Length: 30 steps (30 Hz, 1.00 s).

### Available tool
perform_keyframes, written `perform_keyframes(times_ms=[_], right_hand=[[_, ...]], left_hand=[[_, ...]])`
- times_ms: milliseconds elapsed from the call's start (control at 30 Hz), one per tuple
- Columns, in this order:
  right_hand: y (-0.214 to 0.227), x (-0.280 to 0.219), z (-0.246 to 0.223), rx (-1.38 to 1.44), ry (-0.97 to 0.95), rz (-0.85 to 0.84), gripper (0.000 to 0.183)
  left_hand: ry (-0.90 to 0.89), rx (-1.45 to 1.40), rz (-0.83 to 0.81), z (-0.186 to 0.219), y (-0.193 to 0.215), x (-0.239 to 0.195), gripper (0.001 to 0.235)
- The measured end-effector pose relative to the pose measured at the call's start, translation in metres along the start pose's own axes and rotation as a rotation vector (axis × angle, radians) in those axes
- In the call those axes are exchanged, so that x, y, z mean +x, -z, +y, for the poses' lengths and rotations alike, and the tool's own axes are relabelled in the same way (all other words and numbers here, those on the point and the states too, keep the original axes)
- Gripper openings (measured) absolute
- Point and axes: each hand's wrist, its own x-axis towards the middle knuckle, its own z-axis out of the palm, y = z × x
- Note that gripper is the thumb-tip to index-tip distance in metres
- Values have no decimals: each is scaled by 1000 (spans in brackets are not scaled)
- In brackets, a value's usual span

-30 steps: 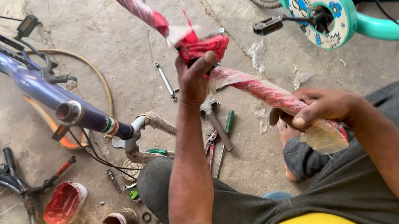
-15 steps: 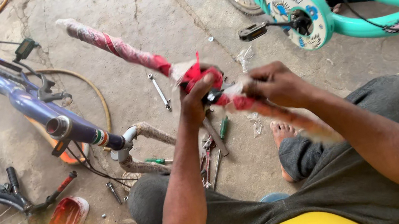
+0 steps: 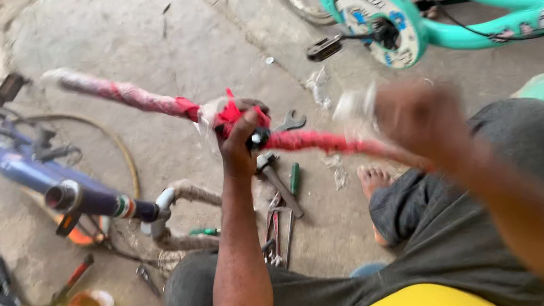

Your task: The person is repairing a bicycle by hammering a part into the head tube and then removing red wrapping from the handlebars using pliers. The person uses a hammer, wrench, and pliers to perform the task.

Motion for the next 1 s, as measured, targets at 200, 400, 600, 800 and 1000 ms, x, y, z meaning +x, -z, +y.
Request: perform_keyframes(times_ms=[200,400,600,800,1000], right_hand=[[-5,-20,-36,193,7,-445,5],[-2,-2,-7,130,134,-74,14],[-16,20,48,-6,-6,-194,23],[-146,-121,-12,373,427,-329,41],[-39,-52,-16,101,52,-560,30]], left_hand=[[-414,168,2,-11,-14,12,33],[-238,100,6,-20,15,11,24],[-103,-284,-33,-5,-7,19,36],[-4,-485,241,-20,9,35,44],[30,-492,310,-31,16,29,42]])
